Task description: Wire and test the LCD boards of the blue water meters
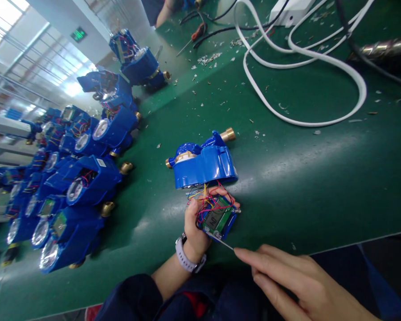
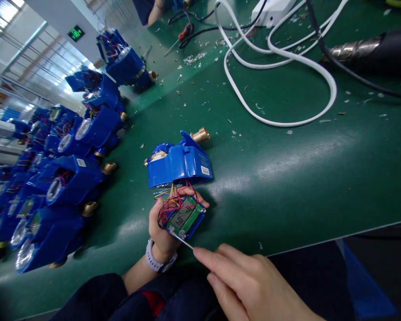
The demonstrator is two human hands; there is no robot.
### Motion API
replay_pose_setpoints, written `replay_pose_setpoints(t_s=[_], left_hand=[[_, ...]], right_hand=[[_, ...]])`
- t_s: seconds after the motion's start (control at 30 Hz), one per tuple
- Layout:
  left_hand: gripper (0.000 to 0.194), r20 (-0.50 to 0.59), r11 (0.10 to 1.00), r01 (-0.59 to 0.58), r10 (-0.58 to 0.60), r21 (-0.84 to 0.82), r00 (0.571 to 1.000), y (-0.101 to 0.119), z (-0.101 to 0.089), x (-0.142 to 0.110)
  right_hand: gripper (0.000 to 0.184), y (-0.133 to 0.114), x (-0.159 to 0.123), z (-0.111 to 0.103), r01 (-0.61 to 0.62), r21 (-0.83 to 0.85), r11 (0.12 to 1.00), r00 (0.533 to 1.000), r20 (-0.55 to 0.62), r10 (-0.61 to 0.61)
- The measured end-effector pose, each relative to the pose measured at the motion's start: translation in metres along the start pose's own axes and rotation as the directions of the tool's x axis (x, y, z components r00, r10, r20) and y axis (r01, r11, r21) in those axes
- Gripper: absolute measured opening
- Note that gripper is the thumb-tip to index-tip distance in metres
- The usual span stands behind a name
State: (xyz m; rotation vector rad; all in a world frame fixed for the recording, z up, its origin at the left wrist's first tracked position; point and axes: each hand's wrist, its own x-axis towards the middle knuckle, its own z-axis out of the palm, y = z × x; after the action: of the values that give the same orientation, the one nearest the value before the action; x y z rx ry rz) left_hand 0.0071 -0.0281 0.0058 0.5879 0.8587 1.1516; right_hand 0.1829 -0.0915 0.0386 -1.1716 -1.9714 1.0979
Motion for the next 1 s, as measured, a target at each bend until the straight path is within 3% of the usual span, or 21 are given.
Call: replay_pose_setpoints(t_s=[0.27, 0.37, 0.47, 0.6, 0.7, 0.87, 1.0], left_hand=[[0.048, -0.021, 1.000, 0.014, -0.014, 0.005, 1.000, -0.002, 0.000, 0.001], [0.046, -0.070, 0.999, 0.018, -0.021, -0.041, 0.997, -0.003, 0.001, 0.002], [0.045, -0.100, 0.998, 0.018, -0.024, -0.057, 0.995, -0.002, 0.001, 0.004], [0.048, -0.091, 0.998, 0.050, -0.054, -0.042, 0.994, 0.000, -0.001, 0.004], [0.052, -0.018, 0.993, 0.111, -0.112, -0.034, 0.994, 0.003, -0.002, 0.002], [0.051, 0.095, 0.992, 0.122, -0.120, -0.018, 0.988, 0.007, -0.003, 0.001], [0.050, 0.145, 0.990, 0.136, -0.130, -0.035, 0.981, 0.008, -0.003, 0.001]], right_hand=[[0.043, 0.000, -0.003, 0.006, 0.075, -0.224, 0.972, 0.997, 0.020, -0.072], [0.043, 0.000, 0.000, 0.013, 0.052, -0.150, 0.987, 0.999, -0.008, -0.054], [0.040, -0.003, 0.005, 0.018, -0.082, 0.097, 0.992, 0.997, 0.013, 0.081], [0.037, -0.008, 0.010, 0.016, -0.306, 0.367, 0.879, 0.952, 0.137, 0.275], [0.035, -0.008, 0.013, 0.008, -0.424, 0.409, 0.808, 0.905, 0.227, 0.360], [0.035, -0.001, 0.012, -0.002, -0.465, 0.405, 0.787, 0.882, 0.282, 0.376], [0.040, 0.008, 0.007, -0.004, -0.575, 0.406, 0.710, 0.805, 0.434, 0.403]])
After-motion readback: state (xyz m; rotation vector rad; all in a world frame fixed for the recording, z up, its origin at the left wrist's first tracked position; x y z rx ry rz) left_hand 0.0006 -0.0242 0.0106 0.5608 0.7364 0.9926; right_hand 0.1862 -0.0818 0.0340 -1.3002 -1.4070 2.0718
